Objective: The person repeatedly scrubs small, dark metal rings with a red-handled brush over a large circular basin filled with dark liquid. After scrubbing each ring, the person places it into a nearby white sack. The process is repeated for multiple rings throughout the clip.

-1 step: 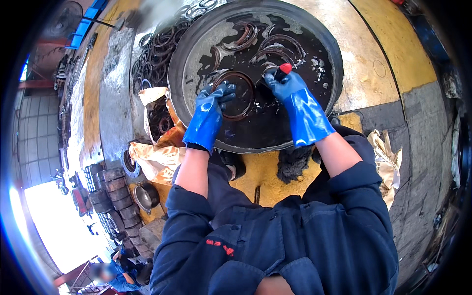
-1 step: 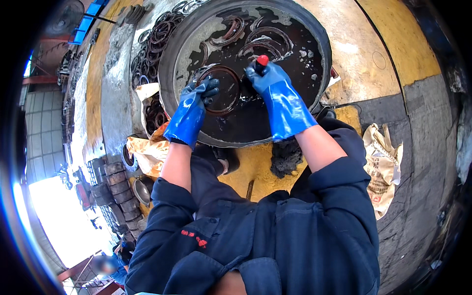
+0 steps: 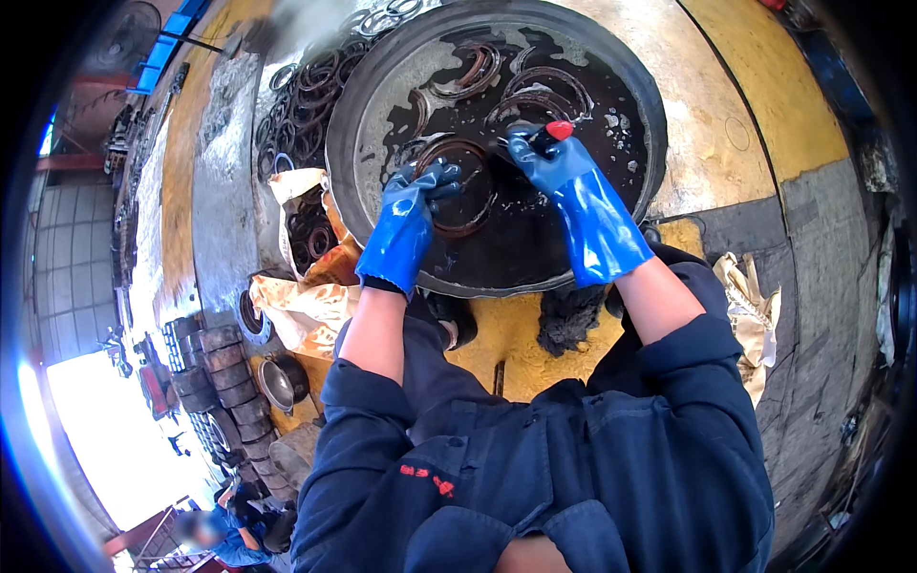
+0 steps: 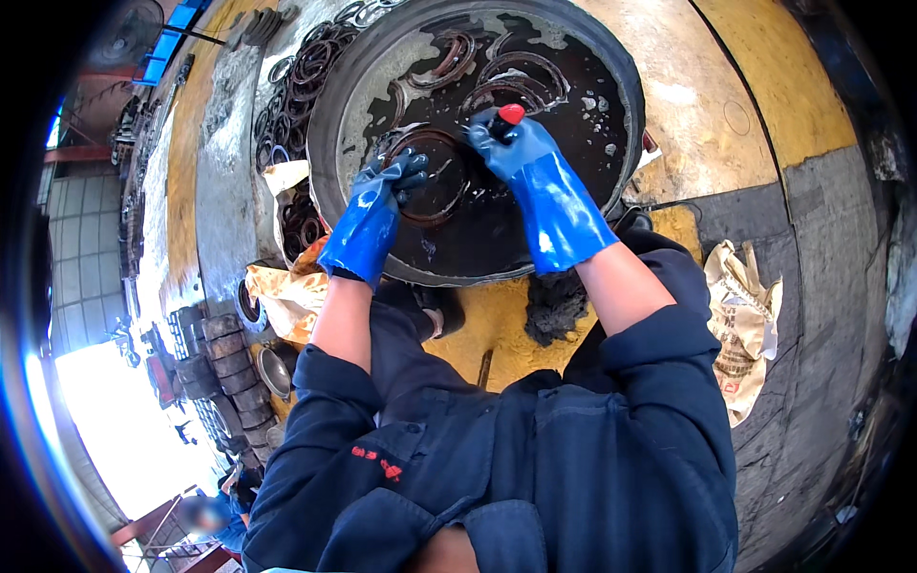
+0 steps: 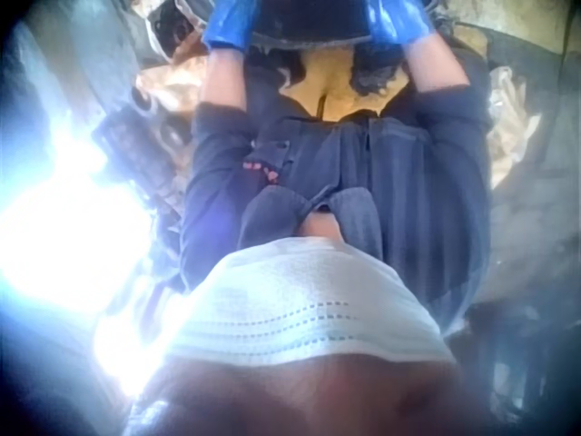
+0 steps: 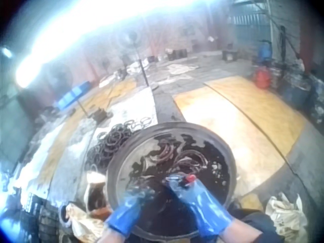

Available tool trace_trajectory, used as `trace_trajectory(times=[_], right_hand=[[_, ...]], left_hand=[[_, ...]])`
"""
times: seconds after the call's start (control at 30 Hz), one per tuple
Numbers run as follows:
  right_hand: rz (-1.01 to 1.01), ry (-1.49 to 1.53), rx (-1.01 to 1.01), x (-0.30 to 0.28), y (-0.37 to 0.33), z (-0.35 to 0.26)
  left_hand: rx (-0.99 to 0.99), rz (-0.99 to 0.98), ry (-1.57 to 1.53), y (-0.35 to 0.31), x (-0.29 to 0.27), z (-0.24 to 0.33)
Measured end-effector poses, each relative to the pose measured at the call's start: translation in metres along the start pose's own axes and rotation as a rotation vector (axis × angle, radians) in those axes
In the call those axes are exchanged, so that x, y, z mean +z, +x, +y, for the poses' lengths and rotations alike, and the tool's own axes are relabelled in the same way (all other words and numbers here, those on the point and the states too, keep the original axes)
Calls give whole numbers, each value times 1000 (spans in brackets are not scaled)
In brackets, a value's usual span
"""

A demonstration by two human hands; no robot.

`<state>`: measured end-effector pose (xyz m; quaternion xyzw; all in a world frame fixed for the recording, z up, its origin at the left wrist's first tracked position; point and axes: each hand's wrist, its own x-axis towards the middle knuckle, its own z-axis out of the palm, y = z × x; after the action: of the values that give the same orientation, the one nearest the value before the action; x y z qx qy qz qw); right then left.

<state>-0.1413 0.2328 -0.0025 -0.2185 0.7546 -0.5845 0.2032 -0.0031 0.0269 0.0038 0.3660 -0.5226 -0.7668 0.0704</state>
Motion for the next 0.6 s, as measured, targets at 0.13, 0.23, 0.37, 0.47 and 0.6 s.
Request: trace_trajectory(times=[0.13,0.23,0.37,0.47,0.6], right_hand=[[-48,41,-270,5,1,-13],[27,-31,-56,9,-2,2],[-50,-90,147,12,-7,11],[-119,5,306,21,-13,22],[-161,279,454,42,-17,47]], left_hand=[[-7,-22,8,-2,7,-4],[21,-21,19,-2,11,-2],[67,-2,21,-2,10,1],[114,5,29,-2,12,4],[187,-3,76,-7,19,5]])
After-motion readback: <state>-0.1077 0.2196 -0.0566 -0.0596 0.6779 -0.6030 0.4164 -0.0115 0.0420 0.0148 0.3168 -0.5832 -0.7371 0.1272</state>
